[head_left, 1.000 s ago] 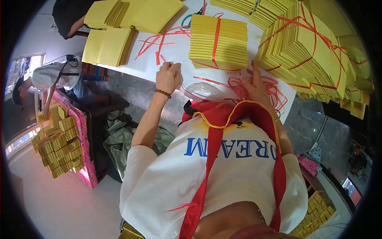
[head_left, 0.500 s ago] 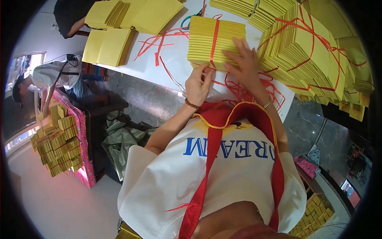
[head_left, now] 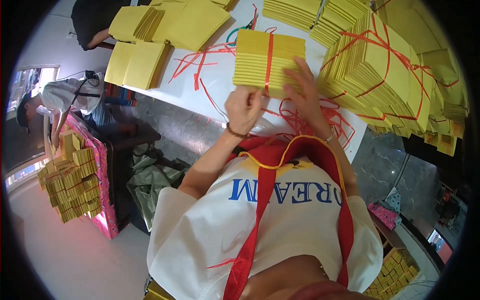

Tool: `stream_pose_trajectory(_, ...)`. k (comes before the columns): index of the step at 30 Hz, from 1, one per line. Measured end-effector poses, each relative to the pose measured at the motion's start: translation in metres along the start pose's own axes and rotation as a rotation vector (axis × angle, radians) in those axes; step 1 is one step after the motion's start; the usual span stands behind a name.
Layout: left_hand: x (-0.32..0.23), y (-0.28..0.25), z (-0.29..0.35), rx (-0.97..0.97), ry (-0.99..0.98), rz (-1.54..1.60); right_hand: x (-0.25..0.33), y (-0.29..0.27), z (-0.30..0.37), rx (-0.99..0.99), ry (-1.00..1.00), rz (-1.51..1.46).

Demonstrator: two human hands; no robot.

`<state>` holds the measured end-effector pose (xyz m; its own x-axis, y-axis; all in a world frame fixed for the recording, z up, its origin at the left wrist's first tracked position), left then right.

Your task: Bundling stacks of yellow paper using red ribbon and scissors.

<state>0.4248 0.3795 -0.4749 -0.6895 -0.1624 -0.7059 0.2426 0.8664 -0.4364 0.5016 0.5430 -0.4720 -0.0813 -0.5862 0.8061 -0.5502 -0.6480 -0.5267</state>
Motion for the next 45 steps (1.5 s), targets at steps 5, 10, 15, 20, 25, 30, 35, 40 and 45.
stream_pose_trajectory(5,0.067,-0.024,-0.037,-0.302,-0.290,0.333,-0.025,0.008,-0.018,0.058,0.762,-0.990)
stream_pose_trajectory(10,0.093,0.046,-0.046,0.064,-0.838,0.949,-0.050,0.033,-0.024,0.191,0.944,-1.264)
stream_pose_trajectory(15,0.067,0.025,-0.101,0.139,-0.444,0.898,-0.038,0.037,-0.029,0.180,0.779,-1.485)
stream_pose_trajectory(20,-0.002,0.020,-0.132,0.403,0.293,-0.442,-0.082,0.047,-0.028,-0.111,0.826,-1.073)
stream_pose_trajectory(25,-0.012,0.033,-0.125,0.435,0.460,-0.414,-0.054,0.019,-0.039,-0.158,0.586,-0.918)
stream_pose_trajectory(30,0.070,0.020,-0.138,0.281,-0.314,0.500,-0.019,0.011,-0.056,-0.078,0.498,-0.930)
stream_pose_trajectory(35,0.037,0.047,-0.098,0.368,-0.671,1.188,-0.010,0.023,-0.063,-0.012,0.557,-1.196)
stream_pose_trajectory(40,0.030,0.045,-0.082,0.362,-0.544,0.819,-0.028,0.014,-0.050,0.110,0.586,-1.111)
stream_pose_trajectory(45,0.055,0.032,-0.125,0.226,-0.524,0.652,-0.007,-0.012,-0.069,-0.048,0.585,-0.776)
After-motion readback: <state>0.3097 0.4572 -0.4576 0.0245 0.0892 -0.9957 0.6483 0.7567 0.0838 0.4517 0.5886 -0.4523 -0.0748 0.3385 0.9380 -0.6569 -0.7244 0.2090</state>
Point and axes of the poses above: each hand's wrist, its own z-axis away from the middle knuckle, its own y-axis out of the palm, x = y × z, the point moved 6 cm from there along -z, towards the middle knuckle, and after that the axes turned 13 degrees about y, right-handed, at the moved point
